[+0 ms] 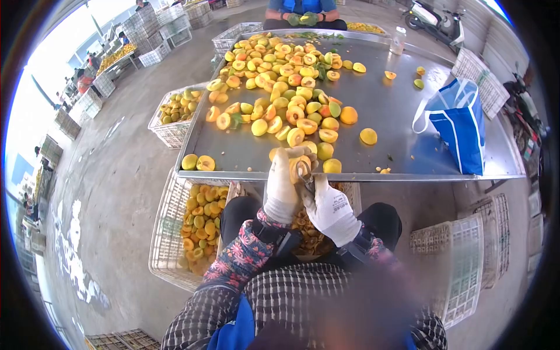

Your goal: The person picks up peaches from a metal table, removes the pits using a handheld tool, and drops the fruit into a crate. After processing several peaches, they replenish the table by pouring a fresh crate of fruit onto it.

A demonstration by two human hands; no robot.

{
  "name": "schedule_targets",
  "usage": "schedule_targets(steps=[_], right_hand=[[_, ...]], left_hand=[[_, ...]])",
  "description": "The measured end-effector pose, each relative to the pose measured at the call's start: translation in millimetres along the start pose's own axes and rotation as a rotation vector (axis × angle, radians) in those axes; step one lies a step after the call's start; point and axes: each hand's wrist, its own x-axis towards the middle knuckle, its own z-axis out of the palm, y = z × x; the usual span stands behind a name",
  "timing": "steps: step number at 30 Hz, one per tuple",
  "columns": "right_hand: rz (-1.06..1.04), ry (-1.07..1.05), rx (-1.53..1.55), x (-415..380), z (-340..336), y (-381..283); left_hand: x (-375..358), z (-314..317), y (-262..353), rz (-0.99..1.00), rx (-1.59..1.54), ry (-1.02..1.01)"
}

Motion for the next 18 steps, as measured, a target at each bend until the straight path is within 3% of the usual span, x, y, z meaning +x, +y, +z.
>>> schedule_targets(steps=[4,7,10,13,16,18], right_hand=[[0.070,-0.140,-0.099,-3.2,-7.5,-3.9],[0.057,-0.192,-0.096,-7.7,-6.7,0.5],[-0.020,-0.097,0.226,-11.7,-1.7,7.0],[0.004,-0.140,0.247,-12.3,-3.4,12.3],[-0.026,-0.223,0.036,-15.0,0.1,22.7],[-0.021,-0.284,-0.011,-14.0,-5.2,18.0]], left_hand=[[-7.2,9.0,9.6,-0.076,0.004,0.092],[0.8,-8.2,4.9,-0.125,0.056,0.033],[5.2,-19.6,8.7,-0.208,0.109,-0.036],[-3.4,-11.2,1.6,-0.074,-0.079,0.031],[-10.7,-3.7,-4.1,-0.026,-0.111,0.219],[-6.5,-17.3,-1.3,-0.147,-0.025,0.140]])
